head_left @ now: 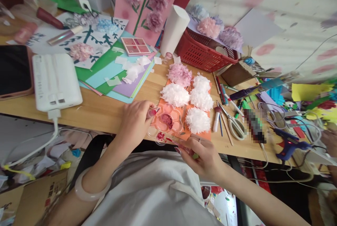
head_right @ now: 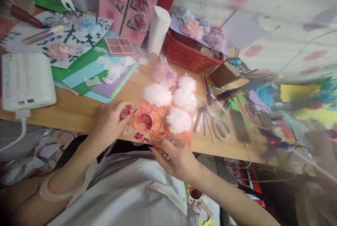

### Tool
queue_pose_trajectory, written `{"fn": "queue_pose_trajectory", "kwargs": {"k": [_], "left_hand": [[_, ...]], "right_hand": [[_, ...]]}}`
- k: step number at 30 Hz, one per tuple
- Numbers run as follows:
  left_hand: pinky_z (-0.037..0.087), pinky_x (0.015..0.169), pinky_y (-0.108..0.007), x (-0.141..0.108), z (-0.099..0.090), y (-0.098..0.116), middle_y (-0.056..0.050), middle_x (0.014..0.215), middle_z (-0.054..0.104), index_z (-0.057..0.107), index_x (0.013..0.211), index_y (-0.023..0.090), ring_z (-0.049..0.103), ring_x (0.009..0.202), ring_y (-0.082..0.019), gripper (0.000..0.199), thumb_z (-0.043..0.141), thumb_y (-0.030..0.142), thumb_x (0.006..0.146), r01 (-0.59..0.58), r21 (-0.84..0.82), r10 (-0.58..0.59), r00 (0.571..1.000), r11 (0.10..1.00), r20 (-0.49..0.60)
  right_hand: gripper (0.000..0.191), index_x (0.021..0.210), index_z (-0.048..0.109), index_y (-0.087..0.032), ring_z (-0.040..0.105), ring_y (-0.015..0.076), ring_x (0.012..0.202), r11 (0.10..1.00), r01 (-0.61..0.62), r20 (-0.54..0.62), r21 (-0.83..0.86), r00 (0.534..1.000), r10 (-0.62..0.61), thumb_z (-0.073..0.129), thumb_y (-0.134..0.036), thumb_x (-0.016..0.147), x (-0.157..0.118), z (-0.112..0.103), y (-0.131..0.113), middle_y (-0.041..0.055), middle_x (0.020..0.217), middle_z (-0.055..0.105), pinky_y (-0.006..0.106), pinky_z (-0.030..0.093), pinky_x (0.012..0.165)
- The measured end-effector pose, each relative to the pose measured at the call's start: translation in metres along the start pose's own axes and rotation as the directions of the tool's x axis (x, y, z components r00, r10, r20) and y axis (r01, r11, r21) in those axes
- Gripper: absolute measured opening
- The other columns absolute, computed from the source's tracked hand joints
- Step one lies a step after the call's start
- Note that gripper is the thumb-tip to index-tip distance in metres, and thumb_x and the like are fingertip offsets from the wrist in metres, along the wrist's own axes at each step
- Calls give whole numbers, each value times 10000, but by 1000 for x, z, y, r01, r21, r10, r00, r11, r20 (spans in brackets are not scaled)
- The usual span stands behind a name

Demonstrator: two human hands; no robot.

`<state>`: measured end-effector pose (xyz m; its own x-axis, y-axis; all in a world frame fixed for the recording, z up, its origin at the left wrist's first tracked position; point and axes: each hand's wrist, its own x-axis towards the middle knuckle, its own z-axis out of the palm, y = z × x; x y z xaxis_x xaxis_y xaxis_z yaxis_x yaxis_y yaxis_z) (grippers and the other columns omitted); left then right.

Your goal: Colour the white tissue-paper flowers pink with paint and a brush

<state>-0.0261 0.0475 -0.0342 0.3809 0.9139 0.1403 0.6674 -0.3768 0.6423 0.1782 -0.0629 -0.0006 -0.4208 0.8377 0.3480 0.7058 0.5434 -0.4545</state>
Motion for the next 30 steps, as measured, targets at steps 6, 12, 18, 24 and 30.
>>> {"fn": "queue_pose_trajectory", "kwargs": {"k": [6,12,18,24,30], "left_hand": [[411,840,-404,0,1,-1,-67,974,728,603,956,203,650,979,-275,120,523,124,913,-5,18,5,1000,1000,-11],[422,838,-412,-1,3,-2,-58,961,714,600,944,190,639,960,-273,92,545,124,910,-23,17,23,1000,1000,-16],[458,880,-415,-2,3,-3,-89,1025,639,588,1156,163,597,1000,-275,255,605,171,901,-30,-14,28,996,999,-89],[477,882,-427,-3,4,-4,-102,1043,599,588,1165,140,571,1002,-280,257,572,153,909,-57,-56,52,994,997,-101],[455,862,-422,-3,2,-3,-90,1060,613,576,1162,172,573,1032,-285,301,599,90,873,-100,22,102,989,995,-105]], "right_hand": [[130,1064,553,-194,560,140,597,1000,2,-27,-6,1000,-2,540,-126,954,2,0,0,-2,693,607,248,459,544],[198,1120,570,-197,628,176,687,997,-45,-34,-61,998,43,559,-124,937,6,0,1,43,800,666,283,517,586],[272,1123,586,-209,650,150,786,996,-90,-192,24,977,93,577,-44,908,21,-9,-2,56,931,678,276,549,674],[288,1140,576,-230,659,157,855,1000,-14,-247,-1,969,14,576,-45,920,45,-5,-7,45,944,684,283,560,721],[270,1142,588,-216,653,156,853,999,-30,-193,11,981,32,555,-45,936,54,2,-3,48,937,677,281,557,727]]}}
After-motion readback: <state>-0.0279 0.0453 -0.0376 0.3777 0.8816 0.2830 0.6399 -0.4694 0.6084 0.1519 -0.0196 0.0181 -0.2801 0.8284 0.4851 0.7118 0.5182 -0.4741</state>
